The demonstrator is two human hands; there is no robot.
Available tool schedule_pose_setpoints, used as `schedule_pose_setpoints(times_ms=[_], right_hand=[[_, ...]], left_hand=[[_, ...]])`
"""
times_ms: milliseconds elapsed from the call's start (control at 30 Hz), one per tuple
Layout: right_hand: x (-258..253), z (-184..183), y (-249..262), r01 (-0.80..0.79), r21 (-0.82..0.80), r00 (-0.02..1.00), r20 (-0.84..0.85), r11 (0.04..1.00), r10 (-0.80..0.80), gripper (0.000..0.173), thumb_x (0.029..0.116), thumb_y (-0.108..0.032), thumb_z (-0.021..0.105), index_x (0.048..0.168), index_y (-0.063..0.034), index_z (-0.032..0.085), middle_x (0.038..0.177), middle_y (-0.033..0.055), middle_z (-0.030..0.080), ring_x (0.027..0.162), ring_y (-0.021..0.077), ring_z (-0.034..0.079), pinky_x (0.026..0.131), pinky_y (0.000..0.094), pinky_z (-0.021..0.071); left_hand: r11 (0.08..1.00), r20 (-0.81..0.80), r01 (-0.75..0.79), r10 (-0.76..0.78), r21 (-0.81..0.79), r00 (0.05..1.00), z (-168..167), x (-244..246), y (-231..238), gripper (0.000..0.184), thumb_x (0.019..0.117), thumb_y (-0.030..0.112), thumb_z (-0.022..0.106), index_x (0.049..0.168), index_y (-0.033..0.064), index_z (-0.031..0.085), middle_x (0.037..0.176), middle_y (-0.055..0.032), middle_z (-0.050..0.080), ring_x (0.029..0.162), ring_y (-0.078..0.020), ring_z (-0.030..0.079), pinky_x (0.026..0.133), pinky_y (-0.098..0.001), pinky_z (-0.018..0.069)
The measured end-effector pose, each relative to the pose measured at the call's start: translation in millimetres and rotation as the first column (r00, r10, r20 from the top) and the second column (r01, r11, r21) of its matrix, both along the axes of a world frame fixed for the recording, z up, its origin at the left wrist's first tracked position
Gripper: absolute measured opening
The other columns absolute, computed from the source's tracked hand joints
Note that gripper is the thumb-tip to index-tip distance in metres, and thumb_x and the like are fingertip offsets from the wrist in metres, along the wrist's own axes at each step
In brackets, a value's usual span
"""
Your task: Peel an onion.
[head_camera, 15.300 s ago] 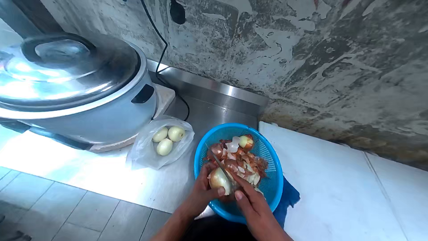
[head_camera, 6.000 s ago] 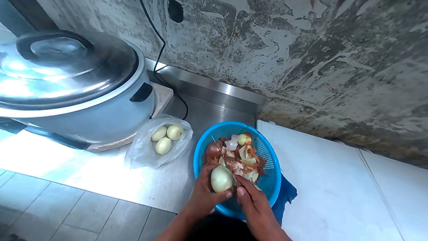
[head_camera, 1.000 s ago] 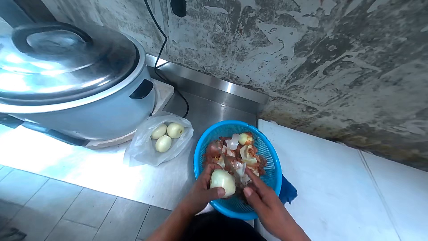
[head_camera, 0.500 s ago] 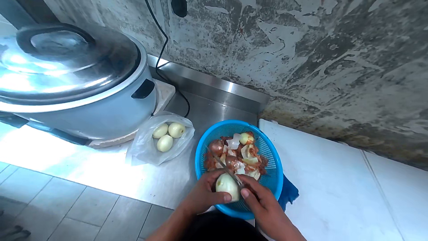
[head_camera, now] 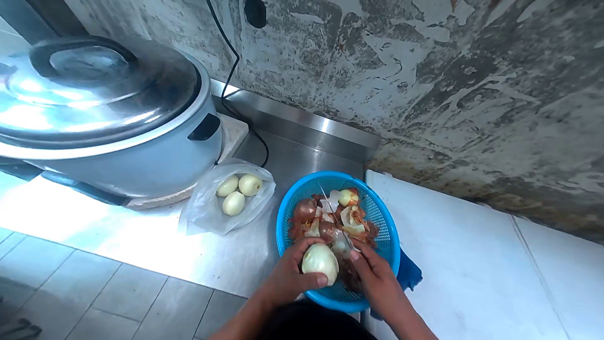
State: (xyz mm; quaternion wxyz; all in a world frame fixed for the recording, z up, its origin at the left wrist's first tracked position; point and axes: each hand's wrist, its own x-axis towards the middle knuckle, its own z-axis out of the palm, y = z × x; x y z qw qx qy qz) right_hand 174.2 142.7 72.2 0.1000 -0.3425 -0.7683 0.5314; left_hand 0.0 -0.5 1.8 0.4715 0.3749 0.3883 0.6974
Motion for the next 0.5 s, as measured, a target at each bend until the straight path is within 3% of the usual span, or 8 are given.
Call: schedule_pose_setpoints(times_ms=[67, 167, 300, 500], right_hand=[[5, 5, 3, -0.103, 0.038, 0.992, 0.081, 0.994, 0.099, 0.058, 0.1064, -0.04, 0.045, 0.154, -0.0067, 0.044, 0.082, 0.0027, 0.065, 0.062, 0.0126, 0.058, 0.058, 0.0339, 0.0543], [12, 17, -1, -0.317, 0.164, 0.948, 0.085, 0.934, 0.307, 0.071, 0.1058, -0.048, 0.046, 0.159, -0.0019, 0.032, 0.082, 0.0045, 0.065, 0.065, 0.0134, 0.059, 0.063, 0.0388, 0.0563], [11, 31, -8, -0.474, 0.291, 0.881, 0.177, 0.831, 0.44, 0.068, 0.1055, -0.052, 0.044, 0.156, -0.007, 0.041, 0.086, 0.009, 0.07, 0.068, 0.0198, 0.065, 0.065, 0.0472, 0.0581], [11, 23, -1, -0.432, 0.358, 0.901, 0.199, 0.828, 0.385, 0.055, 0.106, -0.053, 0.041, 0.147, -0.0191, 0.055, 0.083, 0.0039, 0.068, 0.066, 0.0173, 0.063, 0.062, 0.045, 0.0564]], left_hand=[[0.999, 0.003, -0.004, 0.004, -0.033, 1.0, 2, -1, 0, 0.072, 0.085, 0.034, 0.082, 0.138, -0.0029, 0.051, 0.124, -0.0153, 0.066, 0.109, -0.024, 0.067, 0.095, -0.0412, 0.0576], [0.998, -0.003, -0.029, 0.029, -0.05, 1.0, 4, 1, 2, 0.07, 0.0842, 0.031, 0.083, 0.138, -0.0024, 0.053, 0.124, -0.0129, 0.068, 0.109, -0.0223, 0.068, 0.096, -0.0407, 0.0582], [0.998, -0.075, -0.041, 0.038, -0.038, 0.996, 5, 3, 1, 0.072, 0.0778, 0.02, 0.086, 0.139, -0.0019, 0.056, 0.132, -0.0108, 0.065, 0.118, -0.0175, 0.064, 0.103, -0.0357, 0.054], [1.0, -0.137, -0.022, 0.023, 0.008, 0.99, 1, 6, 1, 0.069, 0.0799, 0.025, 0.088, 0.137, -0.0012, 0.059, 0.124, -0.011, 0.07, 0.113, -0.021, 0.068, 0.1, -0.0409, 0.0578]])
